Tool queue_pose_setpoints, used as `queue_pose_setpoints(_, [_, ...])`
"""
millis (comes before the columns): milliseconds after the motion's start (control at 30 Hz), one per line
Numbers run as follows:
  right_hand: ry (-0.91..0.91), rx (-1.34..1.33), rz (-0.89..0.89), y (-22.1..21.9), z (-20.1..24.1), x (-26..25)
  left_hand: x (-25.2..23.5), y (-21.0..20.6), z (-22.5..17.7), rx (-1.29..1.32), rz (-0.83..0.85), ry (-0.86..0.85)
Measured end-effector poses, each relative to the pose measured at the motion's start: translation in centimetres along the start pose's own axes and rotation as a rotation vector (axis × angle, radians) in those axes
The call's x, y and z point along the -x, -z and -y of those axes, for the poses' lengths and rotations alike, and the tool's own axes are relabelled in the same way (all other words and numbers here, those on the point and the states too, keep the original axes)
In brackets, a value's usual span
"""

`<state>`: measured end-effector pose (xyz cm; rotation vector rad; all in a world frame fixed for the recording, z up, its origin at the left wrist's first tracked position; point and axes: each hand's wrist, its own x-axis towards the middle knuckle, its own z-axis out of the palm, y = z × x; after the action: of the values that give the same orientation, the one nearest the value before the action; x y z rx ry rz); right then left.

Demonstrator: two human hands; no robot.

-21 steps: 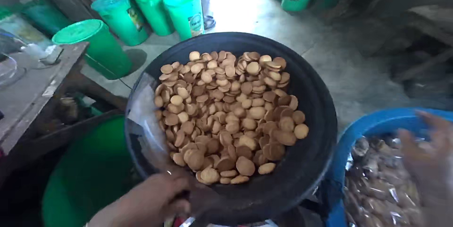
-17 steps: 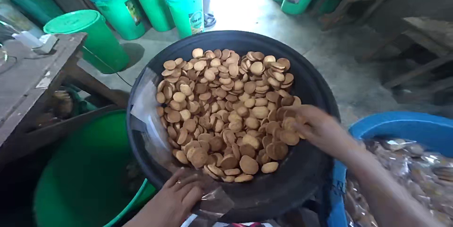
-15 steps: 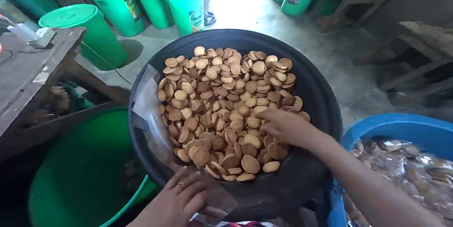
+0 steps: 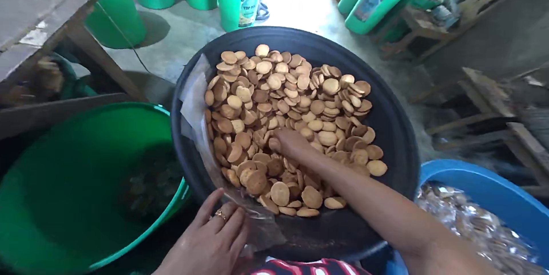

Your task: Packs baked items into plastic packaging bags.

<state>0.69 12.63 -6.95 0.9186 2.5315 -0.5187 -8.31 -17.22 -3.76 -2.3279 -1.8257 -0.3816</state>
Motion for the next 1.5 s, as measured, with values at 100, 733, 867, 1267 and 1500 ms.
queue_pose_setpoints(100, [0.062,0.095,-0.124,0.2,-1.3,0.7,-0.6,-0.2,0.1,0.051,-0.069,-0.074])
queue_pose_setpoints(733, [0.201,0.276,0.041,-2.6,1.8,2.8,-2.1,-0.8,-0.2,0.195,-0.048,-0.054])
queue_pose_setpoints(867, [0.468,0.21,0.086,0.8,-0.8,6.0,-1.6,0.4,1.2,0.693,-0.02,0.273])
queue_pose_setpoints(1267, [0.638,-0.08,0.2,0.2,-1.5,8.3,-0.8,1.3,2.4,1.717,-0.487,0.823])
queue_pose_setpoints(1500, [0.488,0.113,0.168,-0.6,-0.5,9.0,1.1,4.1,4.3,0.949,-0.718,0.688])
